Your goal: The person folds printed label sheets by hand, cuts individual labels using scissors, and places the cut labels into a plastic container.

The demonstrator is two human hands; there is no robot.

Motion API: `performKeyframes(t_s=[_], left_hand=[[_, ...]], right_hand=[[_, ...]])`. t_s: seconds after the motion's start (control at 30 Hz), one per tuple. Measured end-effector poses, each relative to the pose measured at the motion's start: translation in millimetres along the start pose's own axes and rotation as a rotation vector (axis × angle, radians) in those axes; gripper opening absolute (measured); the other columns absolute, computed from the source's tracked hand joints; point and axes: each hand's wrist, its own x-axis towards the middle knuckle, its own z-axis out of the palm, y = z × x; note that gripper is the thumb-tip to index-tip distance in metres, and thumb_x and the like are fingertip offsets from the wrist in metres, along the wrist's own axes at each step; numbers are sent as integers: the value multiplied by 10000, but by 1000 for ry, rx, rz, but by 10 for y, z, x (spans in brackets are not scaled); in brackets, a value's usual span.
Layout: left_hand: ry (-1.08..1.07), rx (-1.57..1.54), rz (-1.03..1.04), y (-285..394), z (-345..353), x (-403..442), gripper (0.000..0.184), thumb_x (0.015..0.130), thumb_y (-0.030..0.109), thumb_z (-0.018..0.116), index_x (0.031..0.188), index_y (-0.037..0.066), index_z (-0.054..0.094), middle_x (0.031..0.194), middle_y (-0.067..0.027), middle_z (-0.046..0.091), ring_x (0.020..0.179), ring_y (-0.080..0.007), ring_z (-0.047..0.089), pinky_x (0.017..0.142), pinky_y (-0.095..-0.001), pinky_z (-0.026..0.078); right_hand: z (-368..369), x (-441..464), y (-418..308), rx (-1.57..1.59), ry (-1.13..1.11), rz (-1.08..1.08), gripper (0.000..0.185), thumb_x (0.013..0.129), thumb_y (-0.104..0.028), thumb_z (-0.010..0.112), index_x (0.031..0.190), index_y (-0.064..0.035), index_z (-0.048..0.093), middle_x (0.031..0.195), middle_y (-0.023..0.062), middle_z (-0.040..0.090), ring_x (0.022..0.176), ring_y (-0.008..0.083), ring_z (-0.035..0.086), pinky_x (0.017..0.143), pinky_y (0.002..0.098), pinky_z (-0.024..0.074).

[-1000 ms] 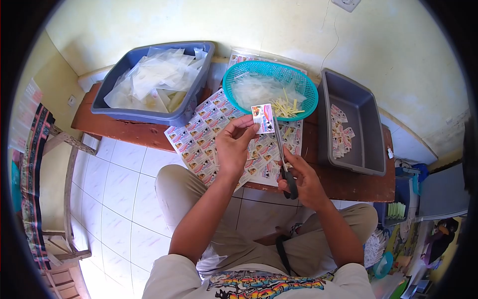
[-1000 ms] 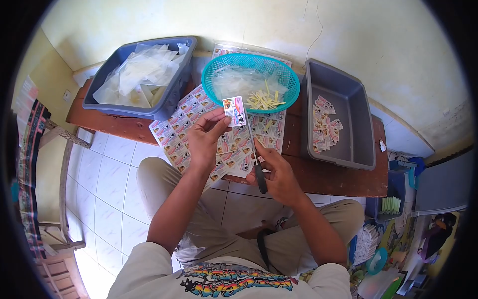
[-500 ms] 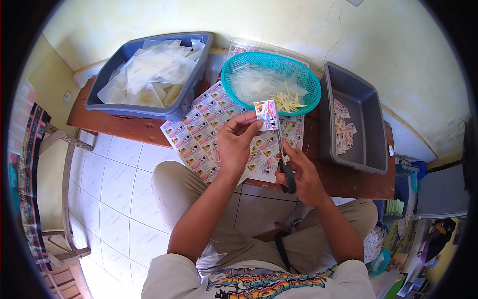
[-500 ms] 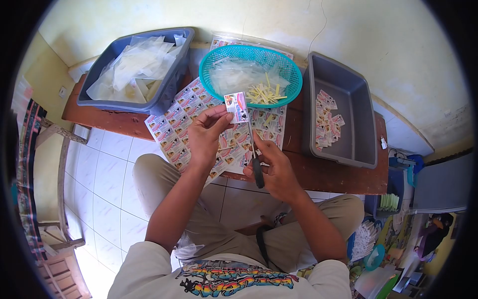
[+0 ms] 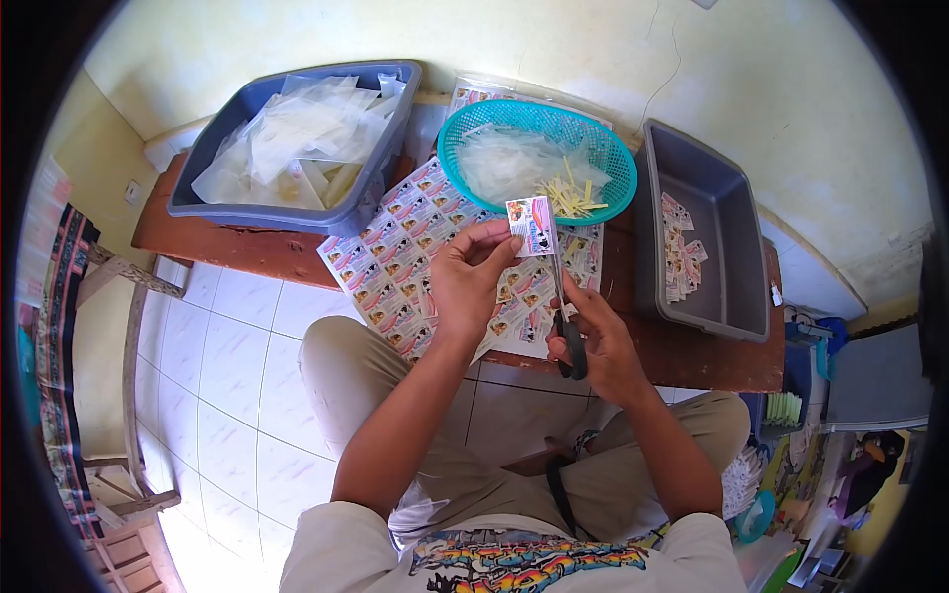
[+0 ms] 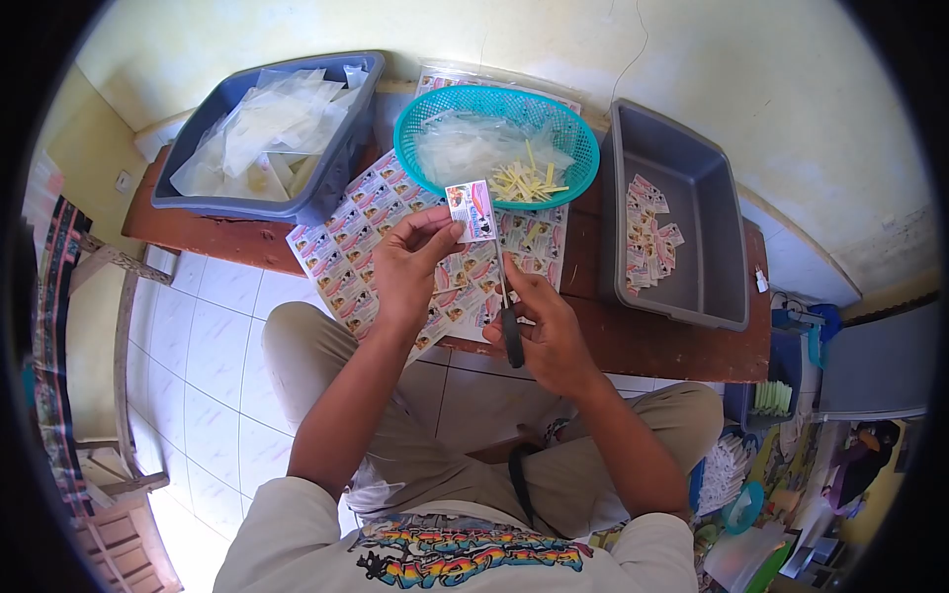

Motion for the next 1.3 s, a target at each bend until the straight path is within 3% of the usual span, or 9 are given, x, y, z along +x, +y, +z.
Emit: performKeyframes(t_s=[0.87,1.13,1.3], left_hand=[[-34,19,-24,-17,-8,-12,280,942,37,807,1180,-69,704,1111,-148,761,969,-171,737,862,-326,648],[-16,-8,-11,-20,8,-15,219,938,-8,793,1140,-66,731,1054,-127,774,923,-143,737,820,-293,639],[-29,44,-23,-1,2,-18,281,934,30,811,1178,-69,710,1103,-144,766,960,-168,741,861,-324,647]], right_hand=[[9,9,31,-5,35,-8,884,914,27,794,1672,-113,362,1342,69,494,1062,131,629,915,270,582],[13,11,11,-49,40,-7,902,898,-1,821,1669,-113,367,1343,74,497,1053,135,634,900,278,584],[4,13,36,-45,33,-5,905,903,-27,827,1672,-114,360,1351,80,499,1049,138,639,905,284,584]])
